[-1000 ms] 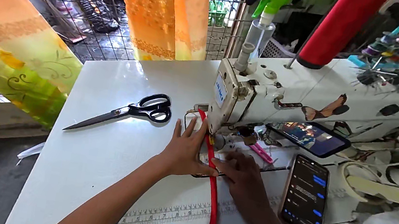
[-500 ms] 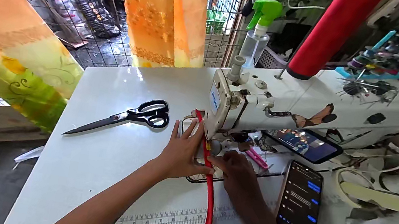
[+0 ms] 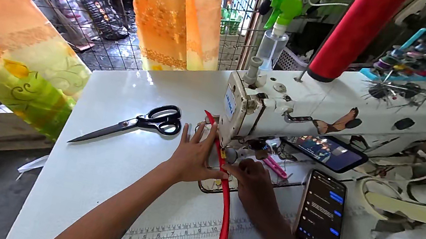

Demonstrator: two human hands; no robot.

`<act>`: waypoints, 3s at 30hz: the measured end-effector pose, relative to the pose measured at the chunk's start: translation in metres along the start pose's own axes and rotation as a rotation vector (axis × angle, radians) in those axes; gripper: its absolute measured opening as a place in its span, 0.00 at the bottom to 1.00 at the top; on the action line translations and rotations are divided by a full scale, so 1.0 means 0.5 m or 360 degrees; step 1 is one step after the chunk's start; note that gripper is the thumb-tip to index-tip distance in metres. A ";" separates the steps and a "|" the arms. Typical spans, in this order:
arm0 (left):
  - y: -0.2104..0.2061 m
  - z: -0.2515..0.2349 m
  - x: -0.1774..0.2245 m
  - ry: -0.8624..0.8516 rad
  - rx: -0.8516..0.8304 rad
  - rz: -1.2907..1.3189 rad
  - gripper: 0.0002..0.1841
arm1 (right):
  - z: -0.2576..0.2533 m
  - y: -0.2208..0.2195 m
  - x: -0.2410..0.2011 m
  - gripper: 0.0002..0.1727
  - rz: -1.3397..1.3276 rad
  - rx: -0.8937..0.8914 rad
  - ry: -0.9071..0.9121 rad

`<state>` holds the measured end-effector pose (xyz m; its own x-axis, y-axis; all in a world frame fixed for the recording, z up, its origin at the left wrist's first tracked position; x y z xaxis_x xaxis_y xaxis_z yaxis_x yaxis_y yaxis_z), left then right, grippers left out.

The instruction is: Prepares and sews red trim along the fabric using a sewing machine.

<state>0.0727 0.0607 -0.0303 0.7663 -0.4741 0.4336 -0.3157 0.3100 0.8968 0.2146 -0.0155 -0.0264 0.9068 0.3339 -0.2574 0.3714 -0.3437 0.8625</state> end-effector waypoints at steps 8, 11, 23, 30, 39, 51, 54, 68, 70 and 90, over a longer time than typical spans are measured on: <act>0.017 -0.009 -0.001 -0.0146 0.0189 0.0011 0.59 | -0.004 -0.008 0.007 0.31 0.0070 0.0008 0.0001; 0.016 0.014 0.029 -0.0229 0.0346 0.0164 0.54 | -0.005 -0.003 0.011 0.29 -0.0008 0.0022 -0.0007; -0.001 -0.001 -0.004 -0.0018 -0.0047 0.0080 0.64 | 0.006 0.002 0.013 0.29 -0.0113 0.0031 0.0029; 0.007 -0.022 -0.023 -0.0103 -0.0030 0.0078 0.64 | 0.001 -0.006 0.007 0.32 0.0006 0.0032 0.0037; 0.077 -0.047 -0.068 -0.0064 0.0252 0.0162 0.34 | 0.003 -0.005 0.003 0.26 -0.0036 0.0078 0.0087; 0.183 -0.154 -0.126 0.0648 0.0761 0.0736 0.15 | 0.022 0.037 0.072 0.17 0.0474 0.0325 -0.0661; 0.187 -0.129 -0.142 0.0610 0.0937 0.1161 0.16 | 0.017 0.039 0.065 0.15 0.0370 0.0292 -0.0628; 0.122 0.213 -0.149 0.0699 0.1200 0.1904 0.05 | 0.061 0.072 -0.048 0.18 -0.0324 0.0244 -0.0568; 0.109 0.229 -0.153 0.0669 0.1273 0.1930 0.03 | 0.064 0.055 -0.083 0.20 -0.0638 0.0049 -0.0549; 0.121 0.268 -0.145 0.0432 0.1330 0.1804 0.17 | -0.009 -0.104 -0.269 0.24 -0.2686 -0.1183 -0.1433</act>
<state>-0.0770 0.0033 0.0041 -0.0659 -0.1047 0.9923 -0.9751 -0.2045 -0.0863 0.0726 -0.0386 -0.0347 -0.2658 -0.6438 -0.7175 0.8456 0.2017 -0.4942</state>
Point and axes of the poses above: each hand's wrist, its own z-axis away from the middle knuckle, its own y-axis out of the back of the hand, x = y × z, the point moved 7 cm from there along -z, towards the middle knuckle, and after that the axes turned 6 degrees about z, right-handed, at the moved point
